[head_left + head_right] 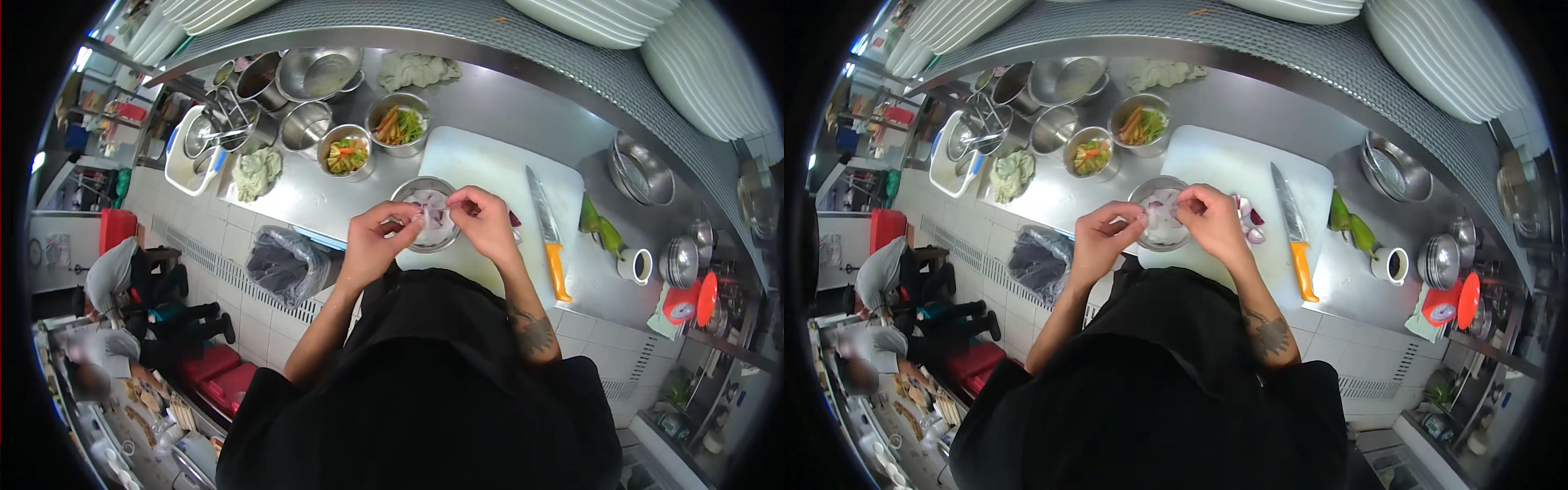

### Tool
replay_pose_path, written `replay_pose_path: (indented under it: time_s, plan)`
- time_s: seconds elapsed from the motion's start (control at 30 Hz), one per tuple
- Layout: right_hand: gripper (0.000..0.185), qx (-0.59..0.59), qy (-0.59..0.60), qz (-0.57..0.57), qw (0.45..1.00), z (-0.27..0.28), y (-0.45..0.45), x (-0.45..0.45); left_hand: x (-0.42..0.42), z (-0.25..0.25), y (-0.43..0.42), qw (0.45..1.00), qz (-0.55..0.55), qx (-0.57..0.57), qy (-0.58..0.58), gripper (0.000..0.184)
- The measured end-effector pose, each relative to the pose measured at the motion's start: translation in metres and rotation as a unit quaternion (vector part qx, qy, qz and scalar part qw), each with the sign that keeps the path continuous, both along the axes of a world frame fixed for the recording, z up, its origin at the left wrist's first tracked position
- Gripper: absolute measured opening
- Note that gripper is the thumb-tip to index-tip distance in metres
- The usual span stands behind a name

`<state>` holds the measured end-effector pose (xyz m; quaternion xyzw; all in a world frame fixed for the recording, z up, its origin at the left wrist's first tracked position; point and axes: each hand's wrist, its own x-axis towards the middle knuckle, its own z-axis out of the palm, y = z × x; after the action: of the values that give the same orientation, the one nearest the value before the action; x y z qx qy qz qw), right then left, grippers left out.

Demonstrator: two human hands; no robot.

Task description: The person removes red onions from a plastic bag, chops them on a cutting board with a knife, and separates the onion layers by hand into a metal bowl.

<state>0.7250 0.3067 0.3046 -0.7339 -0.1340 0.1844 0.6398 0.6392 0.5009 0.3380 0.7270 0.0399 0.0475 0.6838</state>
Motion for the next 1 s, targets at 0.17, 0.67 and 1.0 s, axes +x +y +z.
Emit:
replay_pose_path:
  time_s: [0.17, 0.67, 1.0]
  plan:
    - [0.016, -0.194, -0.141, -0.121, 0.963, -0.032, -0.043, 0.015, 0.005, -0.015, 0.006, 0.997, -0.018, -0.027, 0.064, 0.019]
    - [0.02, -0.367, -0.083, -0.176, 0.91, -0.088, -0.09, 0.014, 0.012, -0.039, 0.026, 0.991, 0.045, 0.072, 0.108, 0.017]
    - [0.022, 0.291, 0.202, -0.001, 0.935, 0.007, -0.031, -0.019, 0.006, 0.008, -0.025, 0.995, -0.074, -0.02, 0.062, 0.028]
